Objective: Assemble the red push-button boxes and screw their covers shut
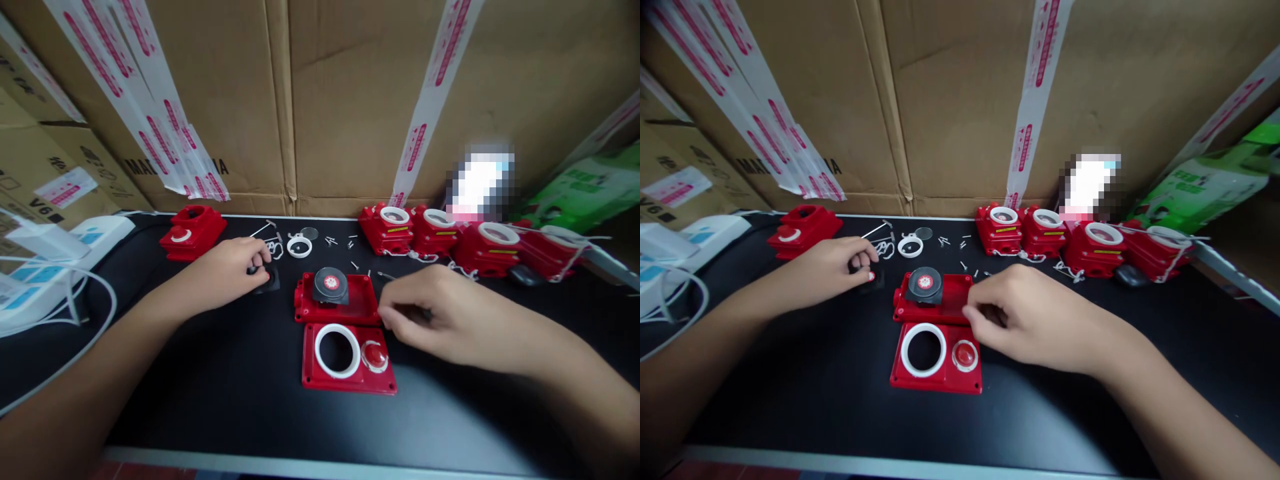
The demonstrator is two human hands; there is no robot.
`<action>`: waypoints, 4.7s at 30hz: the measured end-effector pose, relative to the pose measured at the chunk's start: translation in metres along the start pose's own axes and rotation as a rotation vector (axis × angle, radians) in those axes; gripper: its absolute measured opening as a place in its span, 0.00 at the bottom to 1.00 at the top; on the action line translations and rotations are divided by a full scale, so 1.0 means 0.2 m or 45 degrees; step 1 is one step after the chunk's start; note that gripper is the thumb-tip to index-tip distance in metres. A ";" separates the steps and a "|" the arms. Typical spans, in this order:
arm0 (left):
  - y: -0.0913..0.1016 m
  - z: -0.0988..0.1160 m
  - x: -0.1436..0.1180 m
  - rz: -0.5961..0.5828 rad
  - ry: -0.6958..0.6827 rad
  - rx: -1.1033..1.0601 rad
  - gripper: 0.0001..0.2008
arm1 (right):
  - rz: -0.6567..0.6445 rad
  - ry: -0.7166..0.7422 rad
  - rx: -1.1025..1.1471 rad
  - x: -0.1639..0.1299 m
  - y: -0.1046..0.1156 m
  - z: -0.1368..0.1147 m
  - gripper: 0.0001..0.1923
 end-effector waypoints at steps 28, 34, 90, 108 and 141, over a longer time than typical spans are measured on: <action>-0.13 0.64 -0.27 -0.437 -0.593 -0.218 0.27 | -0.220 -0.037 0.215 -0.03 -0.15 -0.06 0.09; 0.03 0.64 -0.28 -0.221 -0.600 -0.513 0.37 | 0.105 0.191 0.377 -0.06 0.02 -0.13 0.12; -0.13 0.35 -0.10 0.010 -0.216 -0.381 0.38 | 0.201 -0.028 0.004 -0.02 0.04 0.13 0.40; -0.22 0.27 -0.08 -0.092 -0.098 -0.354 0.58 | 0.099 -0.231 -0.076 -0.04 0.02 0.23 0.47; -0.20 0.28 -0.10 -0.244 -0.137 -0.204 0.53 | 0.556 0.143 0.041 0.02 0.15 0.20 0.02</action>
Point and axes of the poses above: each hand's wrist, its own x-axis towards the middle knuckle, its own y-axis out of the back of the hand, z = x × y, the point moved 10 cm from there along x, towards the middle knuckle, and after that the axes turned 5 degrees about -z, right-handed, at the moved point
